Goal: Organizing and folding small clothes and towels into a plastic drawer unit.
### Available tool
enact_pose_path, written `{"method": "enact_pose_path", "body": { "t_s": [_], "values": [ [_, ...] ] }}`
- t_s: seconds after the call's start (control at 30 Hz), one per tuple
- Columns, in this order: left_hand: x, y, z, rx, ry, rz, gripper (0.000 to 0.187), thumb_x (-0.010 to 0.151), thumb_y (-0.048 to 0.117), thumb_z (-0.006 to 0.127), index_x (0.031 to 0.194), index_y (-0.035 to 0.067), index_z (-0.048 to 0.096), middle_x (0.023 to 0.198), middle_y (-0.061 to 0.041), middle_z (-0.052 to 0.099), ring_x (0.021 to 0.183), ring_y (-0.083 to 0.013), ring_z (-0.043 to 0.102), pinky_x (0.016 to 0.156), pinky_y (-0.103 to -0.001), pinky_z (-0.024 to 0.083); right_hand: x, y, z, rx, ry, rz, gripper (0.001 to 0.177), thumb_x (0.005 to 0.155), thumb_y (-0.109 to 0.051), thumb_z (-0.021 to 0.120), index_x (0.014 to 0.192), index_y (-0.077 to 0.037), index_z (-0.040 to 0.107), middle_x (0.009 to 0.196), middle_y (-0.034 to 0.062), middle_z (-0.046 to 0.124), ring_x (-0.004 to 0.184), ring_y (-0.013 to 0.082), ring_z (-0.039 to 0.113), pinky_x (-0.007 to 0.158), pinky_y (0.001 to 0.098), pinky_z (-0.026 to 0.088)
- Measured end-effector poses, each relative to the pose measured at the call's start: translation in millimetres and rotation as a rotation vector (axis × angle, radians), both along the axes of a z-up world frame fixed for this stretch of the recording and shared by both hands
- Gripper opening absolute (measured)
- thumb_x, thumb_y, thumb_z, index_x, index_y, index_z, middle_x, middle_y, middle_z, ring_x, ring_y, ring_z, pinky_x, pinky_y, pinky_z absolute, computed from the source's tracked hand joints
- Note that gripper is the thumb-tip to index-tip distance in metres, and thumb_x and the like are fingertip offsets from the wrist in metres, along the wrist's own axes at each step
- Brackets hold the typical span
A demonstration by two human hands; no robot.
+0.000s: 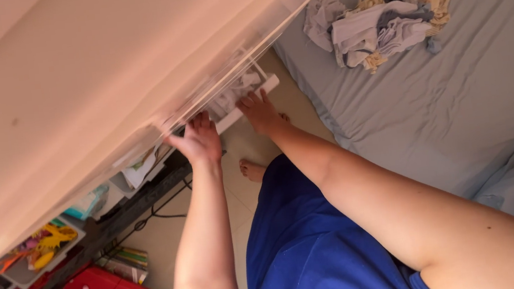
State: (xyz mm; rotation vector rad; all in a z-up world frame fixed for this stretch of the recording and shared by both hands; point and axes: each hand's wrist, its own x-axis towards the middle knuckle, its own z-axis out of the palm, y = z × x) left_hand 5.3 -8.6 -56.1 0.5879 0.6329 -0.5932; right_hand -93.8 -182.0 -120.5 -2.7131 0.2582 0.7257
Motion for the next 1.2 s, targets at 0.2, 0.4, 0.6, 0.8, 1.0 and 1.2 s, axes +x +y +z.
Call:
{"method": "enact_pose_path", "body": {
  "t_s": [0.2,0.4,0.6,0.8,1.0,1.2],
  "values": [
    [-7,6,25,0.069,-0.070,-0.202,0.134,0.070,0.099,0.027,0.165,0.007,0.004,0.173,-0.016,0.008,0.158,-0.0315,0.011,0.123,-0.051,0.003,-33,1,-23,-0.045,-0.187,0.012,0.043,0.090,-0.008,0.060,0.133,-0.013,0.058,0.137,0.0069,0.054,0.137,0.0303,0.042,0.123,0.0589,0.021],
    [-52,61,-17,0.685,-0.102,-0.783,0.088,0.093,0.044,0.054,0.164,0.019,0.008,0.172,-0.003,0.018,0.155,-0.0246,0.027,0.117,-0.048,0.026,-40,-2,-23,-0.101,-0.211,0.031,0.035,0.092,-0.014,0.053,0.126,-0.012,0.061,0.131,0.0077,0.059,0.131,0.0300,0.047,0.118,0.0597,0.025],
    [-93,97,-49,0.775,-0.039,-0.800,0.089,0.092,0.025,0.060,0.165,0.018,0.009,0.169,-0.007,0.028,0.150,-0.0263,0.038,0.114,-0.041,0.037,-65,7,-45,-0.133,-0.147,0.041,0.028,0.096,-0.016,0.051,0.121,-0.013,0.064,0.125,0.0063,0.064,0.128,0.0286,0.051,0.113,0.0605,0.031],
    [-82,79,-50,0.769,-0.067,-0.767,0.077,0.099,0.025,0.057,0.164,0.014,0.016,0.168,-0.010,0.030,0.151,-0.0257,0.036,0.116,-0.038,0.035,-130,20,-29,-0.031,-0.203,0.024,0.031,0.080,-0.011,0.061,0.110,-0.013,0.067,0.124,0.0100,0.066,0.130,0.0304,0.051,0.107,0.0596,0.030],
    [-112,62,-98,0.785,-0.145,-0.986,0.073,0.101,0.025,0.051,0.164,0.007,0.017,0.168,-0.014,0.028,0.151,-0.0283,0.035,0.117,-0.039,0.034,-139,21,0,0.140,-0.316,-0.042,0.038,0.071,-0.001,0.066,0.107,-0.011,0.068,0.117,0.0101,0.067,0.125,0.0328,0.052,0.103,0.0558,0.031],
    [-140,48,-123,0.774,-0.126,-1.045,0.073,0.105,0.031,0.055,0.163,0.006,0.019,0.162,-0.017,0.040,0.145,-0.0281,0.043,0.114,-0.038,0.038,-134,9,23,0.242,-0.310,-0.089,0.032,0.071,0.002,0.065,0.099,-0.014,0.068,0.110,0.0059,0.069,0.119,0.0310,0.056,0.100,0.0485,0.034]
  ]
}}
